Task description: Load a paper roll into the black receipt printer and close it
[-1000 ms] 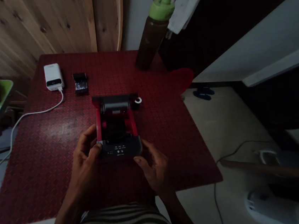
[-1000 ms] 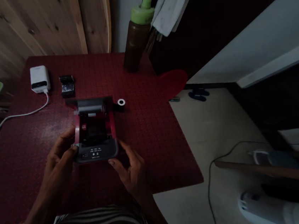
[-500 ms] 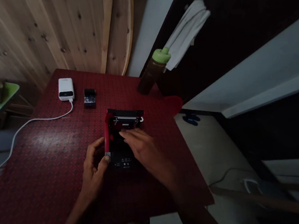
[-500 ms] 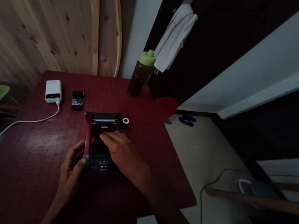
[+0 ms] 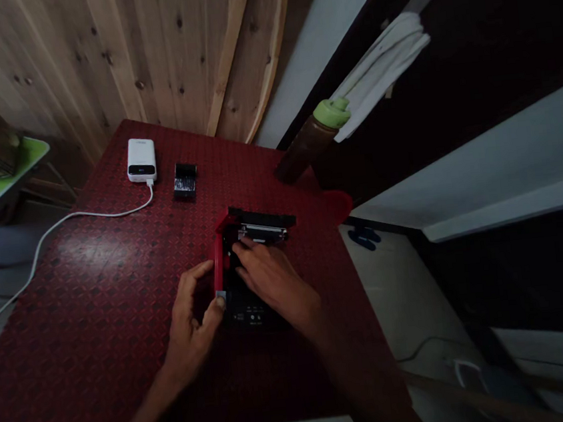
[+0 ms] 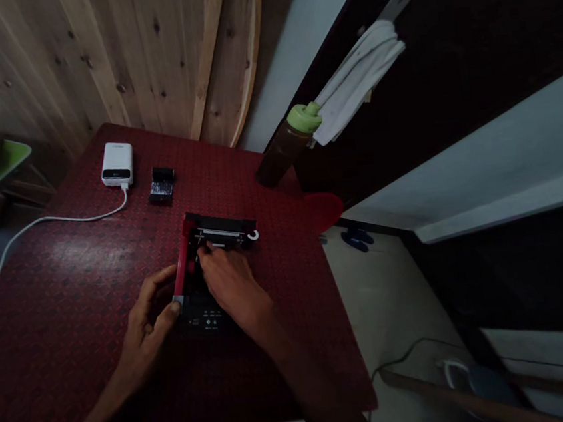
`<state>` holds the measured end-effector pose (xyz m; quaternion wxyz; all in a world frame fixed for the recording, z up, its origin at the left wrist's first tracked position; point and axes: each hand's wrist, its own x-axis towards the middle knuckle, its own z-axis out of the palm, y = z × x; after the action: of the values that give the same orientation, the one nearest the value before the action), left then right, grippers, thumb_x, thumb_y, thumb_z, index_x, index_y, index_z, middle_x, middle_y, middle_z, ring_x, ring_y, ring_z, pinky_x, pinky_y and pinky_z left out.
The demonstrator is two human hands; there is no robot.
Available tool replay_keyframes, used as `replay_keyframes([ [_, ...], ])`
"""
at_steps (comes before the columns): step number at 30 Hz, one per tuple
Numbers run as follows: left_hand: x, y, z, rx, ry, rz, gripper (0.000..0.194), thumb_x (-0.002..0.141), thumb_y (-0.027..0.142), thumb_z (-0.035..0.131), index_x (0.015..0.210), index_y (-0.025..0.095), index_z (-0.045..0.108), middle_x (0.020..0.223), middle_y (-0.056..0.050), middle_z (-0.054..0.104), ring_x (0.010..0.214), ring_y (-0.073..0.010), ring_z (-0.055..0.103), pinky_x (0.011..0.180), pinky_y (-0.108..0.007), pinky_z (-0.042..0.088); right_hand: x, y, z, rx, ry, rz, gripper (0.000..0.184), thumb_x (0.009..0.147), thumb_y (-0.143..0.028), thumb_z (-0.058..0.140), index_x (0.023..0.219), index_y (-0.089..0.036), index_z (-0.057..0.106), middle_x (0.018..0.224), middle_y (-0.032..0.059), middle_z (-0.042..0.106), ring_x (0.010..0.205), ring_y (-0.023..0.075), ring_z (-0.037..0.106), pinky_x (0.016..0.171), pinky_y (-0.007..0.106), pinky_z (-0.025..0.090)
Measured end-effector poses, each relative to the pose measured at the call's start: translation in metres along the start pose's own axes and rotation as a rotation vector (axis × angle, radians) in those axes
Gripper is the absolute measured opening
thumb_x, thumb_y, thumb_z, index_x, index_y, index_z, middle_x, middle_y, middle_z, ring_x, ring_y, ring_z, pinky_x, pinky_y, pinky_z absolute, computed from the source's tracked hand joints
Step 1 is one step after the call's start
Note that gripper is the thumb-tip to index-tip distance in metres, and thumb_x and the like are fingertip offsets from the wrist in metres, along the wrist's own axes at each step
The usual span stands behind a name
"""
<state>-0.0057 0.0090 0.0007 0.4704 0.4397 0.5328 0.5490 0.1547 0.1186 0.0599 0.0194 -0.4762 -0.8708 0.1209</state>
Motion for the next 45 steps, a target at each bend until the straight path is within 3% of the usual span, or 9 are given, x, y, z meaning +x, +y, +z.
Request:
replay_keyframes([
  [4,0.000,0.001,0.000,0.025,0.005,0.018,0.051,0.105,0.047,0.064,0.150,0.023,0.062,0.155,-0.016,0.065,0.147,-0.0341,0.062,0.127,-0.057,0.043,-0.002,-0.007,-0.006,-0.028,0.021,0.038,0.039,0.099,-0.009,0.063,0.135,-0.017,0.074,0.120,0.0193,0.083,0.100,0.0341,0.082,0.088,0.045,0.065],
  [11,0.001,0.001,0.000,0.018,0.003,-0.013,0.054,0.104,0.048,0.066,0.151,0.022,0.061,0.156,-0.016,0.064,0.150,-0.0356,0.059,0.126,-0.056,0.043,-0.042,-0.008,-0.021,0.191,0.293,0.033,0.019,0.097,-0.017,0.069,0.111,-0.025,0.077,0.105,0.0084,0.083,0.095,0.0267,0.079,0.088,0.040,0.064],
  [15,0.001,0.002,-0.001,0.011,-0.008,-0.047,0.056,0.105,0.050,0.065,0.154,0.022,0.059,0.156,-0.015,0.065,0.148,-0.0357,0.061,0.123,-0.054,0.047,-0.088,0.023,-0.032,0.565,0.495,0.103,0.025,0.094,-0.025,0.081,0.118,-0.031,0.080,0.113,0.0028,0.085,0.104,0.0246,0.080,0.095,0.040,0.065],
  [19,0.001,0.004,-0.002,0.014,0.000,-0.045,0.056,0.106,0.051,0.065,0.154,0.024,0.059,0.156,-0.013,0.066,0.139,-0.0339,0.067,0.114,-0.049,0.054,-0.118,0.063,-0.001,0.906,0.627,0.276,0.027,0.085,-0.039,0.090,0.108,-0.028,0.083,0.108,0.0041,0.083,0.098,0.0241,0.079,0.084,0.036,0.066],
  [22,0.002,0.005,-0.003,0.051,0.009,-0.038,0.055,0.104,0.052,0.068,0.152,0.024,0.062,0.154,-0.012,0.068,0.137,-0.0332,0.069,0.110,-0.045,0.057,-0.120,0.077,0.038,0.998,0.563,0.382,0.033,0.085,-0.043,0.088,0.112,-0.026,0.084,0.107,0.0048,0.084,0.095,0.0244,0.080,0.083,0.037,0.066],
  [27,0.003,0.006,-0.004,0.086,0.043,-0.005,0.054,0.102,0.055,0.070,0.148,0.026,0.068,0.149,-0.011,0.072,0.134,-0.0333,0.070,0.099,-0.040,0.062,-0.107,0.073,0.072,0.939,0.436,0.306,0.026,0.090,-0.034,0.077,0.113,-0.024,0.084,0.112,0.0071,0.085,0.096,0.0230,0.078,0.080,0.034,0.062],
  [33,0.006,0.007,-0.003,0.101,0.042,0.015,0.056,0.100,0.055,0.071,0.146,0.024,0.068,0.146,-0.011,0.074,0.135,-0.0339,0.070,0.096,-0.038,0.062,-0.106,0.071,0.073,0.911,0.379,0.244,0.033,0.091,-0.016,0.069,0.121,-0.023,0.082,0.117,0.0066,0.083,0.093,0.0192,0.074,0.078,0.031,0.058],
  [40,0.004,0.007,-0.005,0.107,0.043,0.010,0.053,0.101,0.051,0.071,0.147,0.026,0.070,0.144,-0.009,0.075,0.130,-0.0327,0.072,0.103,-0.041,0.060,-0.135,0.086,0.056,0.899,0.220,0.246,0.064,0.086,-0.007,0.061,0.146,-0.027,0.073,0.132,0.0074,0.078,0.090,0.0162,0.074,0.082,0.032,0.063],
  [45,0.003,0.010,-0.004,0.100,0.035,-0.026,0.054,0.102,0.051,0.071,0.150,0.027,0.069,0.147,-0.009,0.074,0.131,-0.0316,0.072,0.101,-0.038,0.061,-0.124,0.125,0.033,0.793,0.375,0.288,0.036,0.098,-0.019,0.061,0.128,-0.025,0.080,0.116,0.0059,0.081,0.104,0.0212,0.077,0.096,0.040,0.061],
])
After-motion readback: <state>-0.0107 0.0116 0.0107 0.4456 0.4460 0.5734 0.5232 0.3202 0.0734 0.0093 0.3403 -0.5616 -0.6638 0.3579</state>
